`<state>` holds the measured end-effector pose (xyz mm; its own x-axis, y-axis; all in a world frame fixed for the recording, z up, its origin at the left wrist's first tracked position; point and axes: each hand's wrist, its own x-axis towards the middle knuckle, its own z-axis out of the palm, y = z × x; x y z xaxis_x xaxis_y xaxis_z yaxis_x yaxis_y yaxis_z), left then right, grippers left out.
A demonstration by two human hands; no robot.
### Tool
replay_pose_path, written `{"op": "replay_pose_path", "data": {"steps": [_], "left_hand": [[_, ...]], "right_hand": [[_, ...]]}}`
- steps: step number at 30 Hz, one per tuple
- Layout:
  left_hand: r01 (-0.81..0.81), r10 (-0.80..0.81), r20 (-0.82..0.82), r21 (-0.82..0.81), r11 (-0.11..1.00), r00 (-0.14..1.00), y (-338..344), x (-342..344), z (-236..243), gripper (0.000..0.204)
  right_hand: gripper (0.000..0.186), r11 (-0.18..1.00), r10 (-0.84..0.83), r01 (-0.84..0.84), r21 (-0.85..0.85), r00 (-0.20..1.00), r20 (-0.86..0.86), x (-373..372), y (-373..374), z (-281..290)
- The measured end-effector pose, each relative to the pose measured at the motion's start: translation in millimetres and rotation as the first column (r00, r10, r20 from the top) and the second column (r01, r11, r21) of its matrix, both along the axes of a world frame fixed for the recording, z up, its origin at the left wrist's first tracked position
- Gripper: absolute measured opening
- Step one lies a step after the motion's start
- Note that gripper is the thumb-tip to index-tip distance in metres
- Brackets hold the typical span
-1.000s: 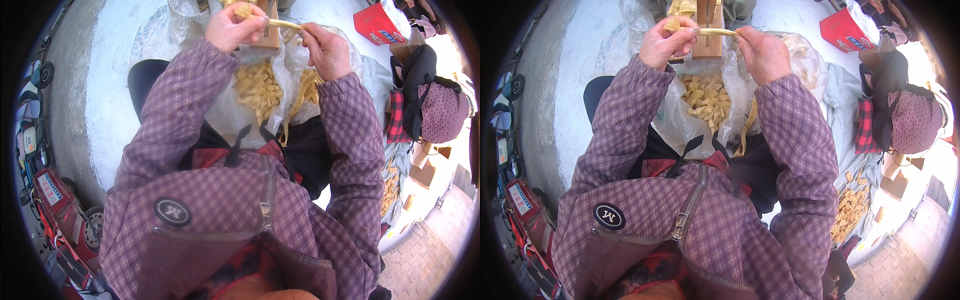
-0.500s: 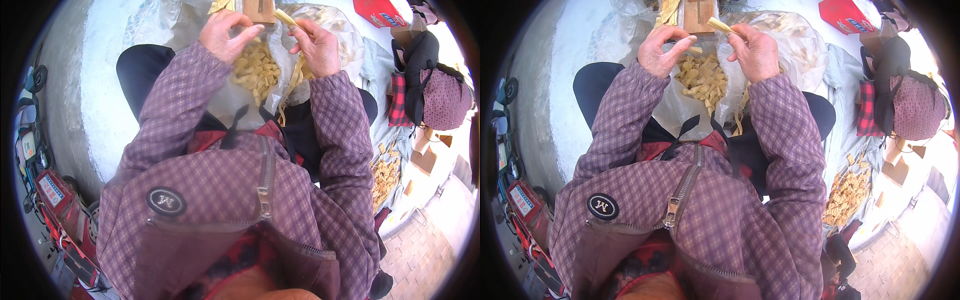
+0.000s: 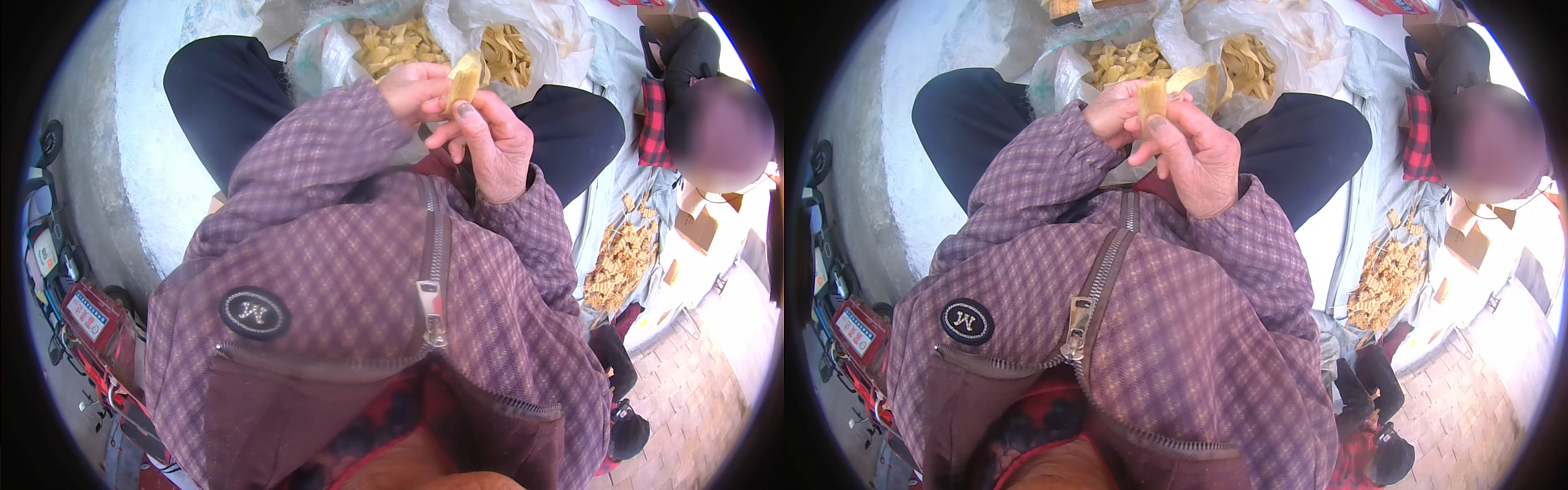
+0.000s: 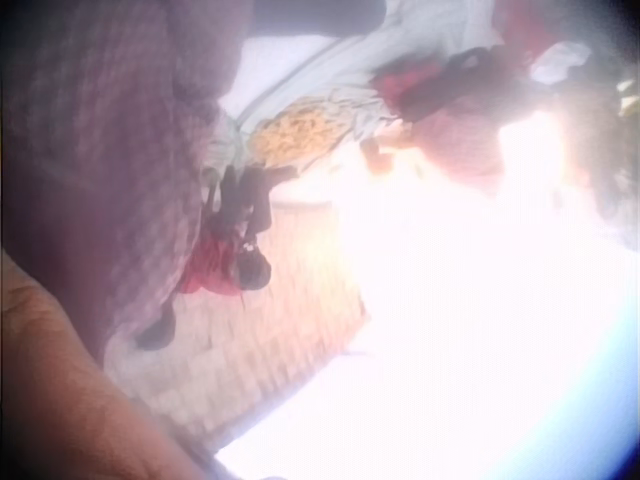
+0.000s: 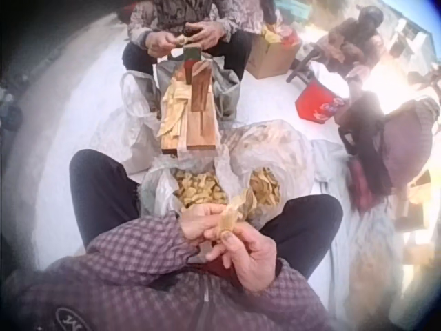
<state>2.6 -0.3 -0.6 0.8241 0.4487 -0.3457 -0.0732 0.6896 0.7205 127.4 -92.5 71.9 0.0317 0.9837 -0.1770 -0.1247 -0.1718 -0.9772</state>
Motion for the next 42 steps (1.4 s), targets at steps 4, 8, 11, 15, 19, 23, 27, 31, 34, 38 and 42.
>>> {"op": "replay_pose_path", "data": {"steps": [4,8,11,15,19,23,27,31,34,38,42], "left_hand": [[0.038,-0.016,-0.113,0.193,0.98,0.994,-8.8,5.8,0.2,0.02],[0.196,0.052,-0.369,0.602,0.774,0.928,-11.6,3.3,7.6,0.016],[0.234,0.274,-0.375,0.87,0.435,0.886,-10.2,-1.1,16.2,0.027],[-0.167,0.248,-0.242,0.313,0.935,0.938,-3.3,6.2,48.3,0.036],[-0.141,0.02,0.152,0.844,0.518,0.988,10.0,-2.8,-2.6,0.035],[0.171,0.143,-0.211,0.953,0.25,0.967,11.7,-13.5,3.7,0.024],[0.132,0.196,-0.303,0.791,0.597,0.932,8.3,-12.8,9.9,0.019],[0.048,0.107,-0.227,0.585,0.809,0.968,12.0,-13.5,3.2,0.017],[0.056,0.102,-0.176,0.716,0.696,0.979,9.9,-16.1,4.9,0.019],[0.097,0.175,-0.219,0.845,0.525,0.96,8.4,-13.8,-4.3,0.024],[0.217,0.211,-0.292,0.923,0.318,0.933,6.3,-13.3,3.3,0.022]], "right_hand": [[0.016,0.983,-0.177,0.16,0.095,0.961,0.214,8.6,7.8,-30.6],[0.015,0.982,-0.185,0.153,0.108,0.891,0.415,3.6,6.7,-40.1],[0.017,0.98,-0.109,0.177,-0.092,0.862,0.496,4.5,8.7,-35.3],[0.022,0.962,0.049,-0.067,-0.266,0.996,-0.076,24.4,12.1,-38.3],[0.025,0.925,0.136,-0.228,-0.304,0.945,-0.296,31.4,12.0,-47.3],[0.028,0.965,0.008,-0.005,-0.261,1.0,0.009,16.1,9.2,-49.9],[0.026,0.982,-0.087,0.107,-0.156,0.988,0.128,6.8,11.5,-38.7],[0.021,0.982,-0.126,0.139,-0.127,0.987,0.104,10.8,11.3,-54.4],[0.021,0.974,-0.145,0.123,-0.192,0.984,-0.108,20.8,10.8,-62.5],[0.025,0.957,-0.097,0.0,-0.289,0.941,-0.324,29.7,12.1,-69.1],[0.027,0.94,-0.17,0.005,-0.342,0.875,-0.453,27.3,13.1,-64.7]]}}
